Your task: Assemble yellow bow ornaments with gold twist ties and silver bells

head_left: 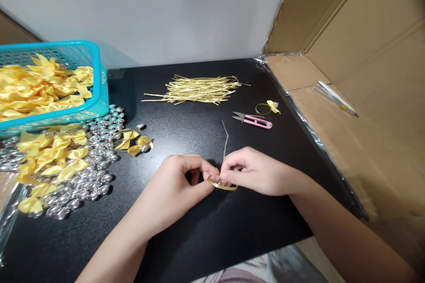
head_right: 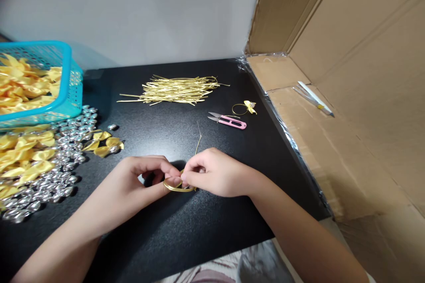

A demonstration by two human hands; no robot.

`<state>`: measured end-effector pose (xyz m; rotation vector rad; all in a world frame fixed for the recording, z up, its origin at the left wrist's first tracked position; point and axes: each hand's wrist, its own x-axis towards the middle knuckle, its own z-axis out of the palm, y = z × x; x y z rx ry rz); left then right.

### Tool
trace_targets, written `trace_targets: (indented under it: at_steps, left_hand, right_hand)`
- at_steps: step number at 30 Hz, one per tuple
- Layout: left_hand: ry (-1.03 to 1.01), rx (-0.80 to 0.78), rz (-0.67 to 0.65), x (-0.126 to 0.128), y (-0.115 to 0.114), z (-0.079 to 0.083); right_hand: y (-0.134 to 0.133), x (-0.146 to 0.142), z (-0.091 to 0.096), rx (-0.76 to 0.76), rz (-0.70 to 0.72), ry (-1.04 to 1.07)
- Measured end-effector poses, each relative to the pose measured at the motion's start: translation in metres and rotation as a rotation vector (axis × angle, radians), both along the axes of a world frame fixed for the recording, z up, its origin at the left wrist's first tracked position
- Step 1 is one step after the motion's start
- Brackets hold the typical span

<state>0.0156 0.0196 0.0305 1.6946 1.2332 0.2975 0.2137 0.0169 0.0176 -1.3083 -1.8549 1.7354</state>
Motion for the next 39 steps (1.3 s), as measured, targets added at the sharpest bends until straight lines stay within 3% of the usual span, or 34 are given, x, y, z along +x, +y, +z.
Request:
trace_targets:
  at_steps: [11, 19, 31, 39]
  left_hand:
    - [-0.014, -0.075, -0.014, -0.003, 0.001, -0.004]
    - [-0.062, -0.127, -0.017, -0.004, 0.001, -0.009]
    - [-0.138, -0.281, -0.017, -0.002, 0.001, -0.012]
    - [-0.13, -0.248, -0.039, -0.002, 0.0, -0.012]
  right_hand:
    - [0.002, 0.0, -0.005, 0.029, -0.103, 0.007]
    - [0.0, 0.001, -0.005, -0.024, -0.061, 0.014]
    - [-0.003, -0.001, -0.006, 0.018, -0.052, -0.005]
    - [-0.003, 0.0, -0.008, 0.031, -0.067, 0.03]
